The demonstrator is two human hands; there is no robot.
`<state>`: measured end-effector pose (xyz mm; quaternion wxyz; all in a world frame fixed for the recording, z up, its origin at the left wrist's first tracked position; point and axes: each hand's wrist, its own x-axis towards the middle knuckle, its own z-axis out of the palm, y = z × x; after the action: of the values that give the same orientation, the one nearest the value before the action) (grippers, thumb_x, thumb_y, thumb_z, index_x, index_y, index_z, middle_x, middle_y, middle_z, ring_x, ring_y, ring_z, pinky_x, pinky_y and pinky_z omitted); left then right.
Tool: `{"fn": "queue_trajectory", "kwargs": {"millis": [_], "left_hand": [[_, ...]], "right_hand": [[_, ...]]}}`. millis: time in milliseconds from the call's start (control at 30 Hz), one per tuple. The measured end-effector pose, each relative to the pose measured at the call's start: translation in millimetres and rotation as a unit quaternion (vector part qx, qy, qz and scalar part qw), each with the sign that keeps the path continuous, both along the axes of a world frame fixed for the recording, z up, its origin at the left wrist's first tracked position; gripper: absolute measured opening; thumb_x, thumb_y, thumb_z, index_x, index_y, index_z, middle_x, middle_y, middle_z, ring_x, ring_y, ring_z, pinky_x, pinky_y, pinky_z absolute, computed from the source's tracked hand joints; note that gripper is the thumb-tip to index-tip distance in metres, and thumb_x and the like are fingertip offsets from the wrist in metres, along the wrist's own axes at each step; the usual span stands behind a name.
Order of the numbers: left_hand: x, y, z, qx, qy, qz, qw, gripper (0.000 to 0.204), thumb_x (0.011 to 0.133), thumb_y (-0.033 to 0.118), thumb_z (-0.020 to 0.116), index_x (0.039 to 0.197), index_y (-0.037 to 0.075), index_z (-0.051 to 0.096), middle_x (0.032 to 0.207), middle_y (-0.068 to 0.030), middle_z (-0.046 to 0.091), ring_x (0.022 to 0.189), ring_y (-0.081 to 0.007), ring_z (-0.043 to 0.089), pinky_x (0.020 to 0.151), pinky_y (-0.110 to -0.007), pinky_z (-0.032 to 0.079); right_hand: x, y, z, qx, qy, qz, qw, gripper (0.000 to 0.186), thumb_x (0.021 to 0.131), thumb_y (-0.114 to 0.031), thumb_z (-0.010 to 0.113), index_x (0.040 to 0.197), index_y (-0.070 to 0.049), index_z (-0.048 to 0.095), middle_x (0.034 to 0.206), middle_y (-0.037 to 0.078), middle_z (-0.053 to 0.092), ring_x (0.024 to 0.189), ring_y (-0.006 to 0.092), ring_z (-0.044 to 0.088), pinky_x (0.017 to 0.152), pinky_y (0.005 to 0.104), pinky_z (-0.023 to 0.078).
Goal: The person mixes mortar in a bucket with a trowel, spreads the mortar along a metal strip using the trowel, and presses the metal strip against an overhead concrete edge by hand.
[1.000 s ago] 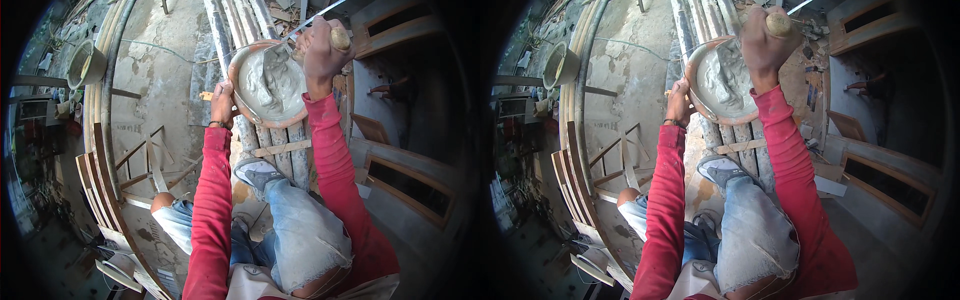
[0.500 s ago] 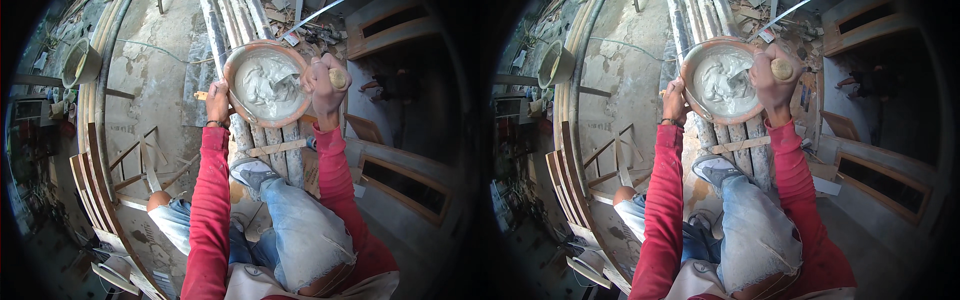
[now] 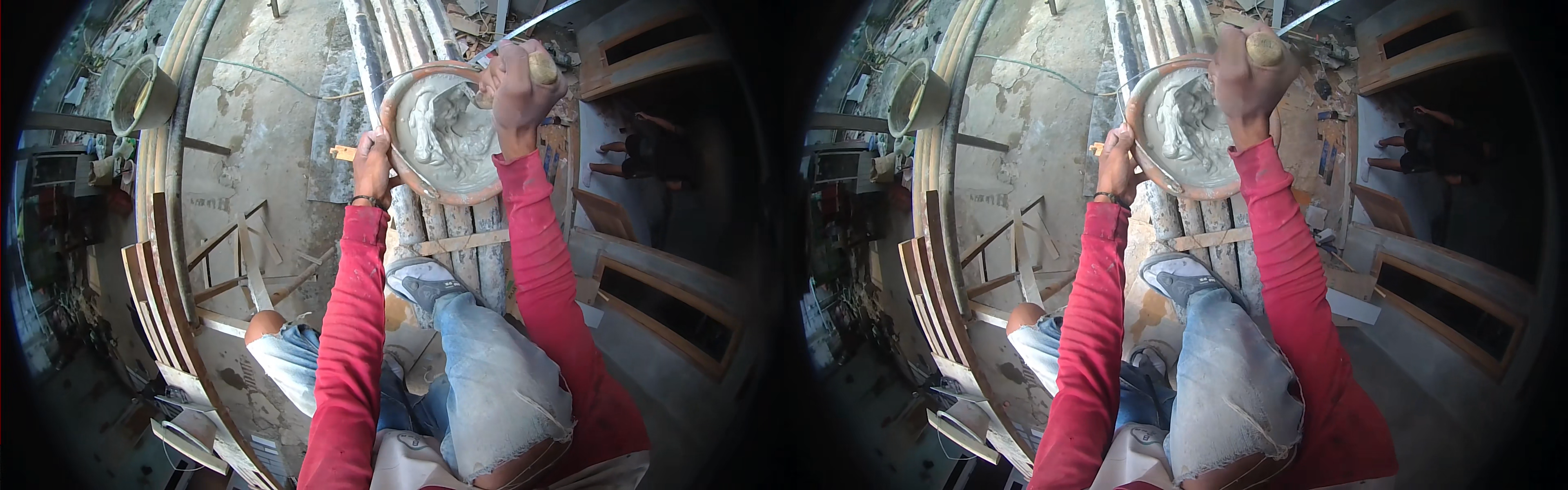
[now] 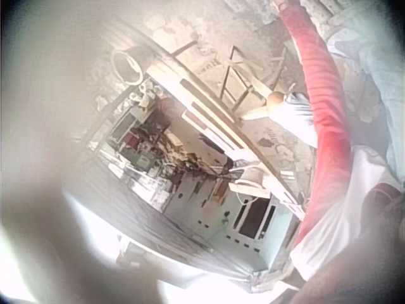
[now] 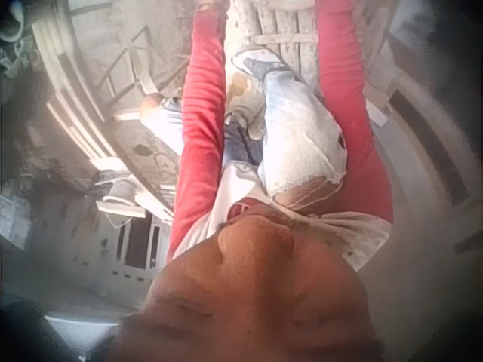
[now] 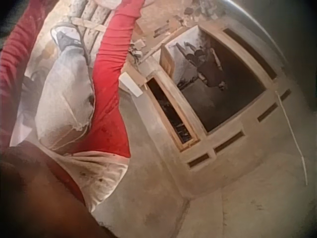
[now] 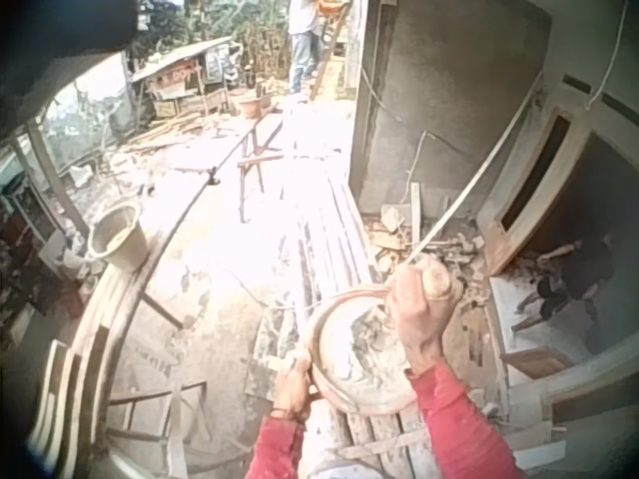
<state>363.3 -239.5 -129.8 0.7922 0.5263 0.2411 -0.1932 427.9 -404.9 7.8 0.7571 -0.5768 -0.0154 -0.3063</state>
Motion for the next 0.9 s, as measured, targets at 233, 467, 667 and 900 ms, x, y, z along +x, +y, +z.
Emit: {"fn": "queue_trajectory", "kwargs": {"millis": [233,467,667,900], "left_hand": [[7.2,-24.2,0.1,0.022,-0.003,0.006,1.000,0.023,0.099,0.035,0.044,0.104,0.014,0.049,0.099,-0.0035,0.055,0.089,-0.0194,0.059,0.073,-0.048,0.055],[2.8,-13.2,2.7,0.015,0.009,0.018,1.000,0.023,0.099,0.036,0.046,0.103,0.014,0.050,0.102,-0.0031,0.055,0.089,-0.0202,0.059,0.074,-0.049,0.053],[0.8,-5.7,9.8,0.012,0.013,0.009,1.000,0.026,0.099,0.038,0.046,0.110,0.015,0.051,0.107,-0.0014,0.055,0.097,-0.0202,0.058,0.076,-0.049,0.053],[2.1,-17.4,-2.1,0.010,0.000,-0.015,1.000,0.030,0.099,0.040,0.042,0.117,0.016,0.047,0.115,-0.0052,0.053,0.101,-0.0222,0.057,0.078,-0.051,0.052]], "right_hand": [[35.9,-24.1,-84.1,-0.079,0.091,-0.126,0.985,0.026,0.082,-0.006,0.052,0.060,-0.006,0.038,0.048,0.002,0.039,0.038,0.0118,0.039,0.039,0.0327,0.035],[-42.3,-37.5,-23.7,0.044,0.124,0.170,0.977,0.027,0.082,0.000,0.046,0.058,-0.006,0.037,0.048,0.003,0.038,0.038,0.0100,0.034,0.038,0.0281,0.034],[-83.6,-58.0,30.6,0.096,0.035,0.119,0.988,0.025,0.083,-0.002,0.042,0.060,-0.007,0.036,0.047,0.003,0.036,0.037,0.0111,0.033,0.039,0.0289,0.033],[-12.4,-14.1,-60.8,-0.019,0.143,-0.010,0.990,0.021,0.080,-0.002,0.055,0.062,-0.005,0.046,0.051,0.000,0.046,0.040,0.0079,0.042,0.037,0.0266,0.034]]}}
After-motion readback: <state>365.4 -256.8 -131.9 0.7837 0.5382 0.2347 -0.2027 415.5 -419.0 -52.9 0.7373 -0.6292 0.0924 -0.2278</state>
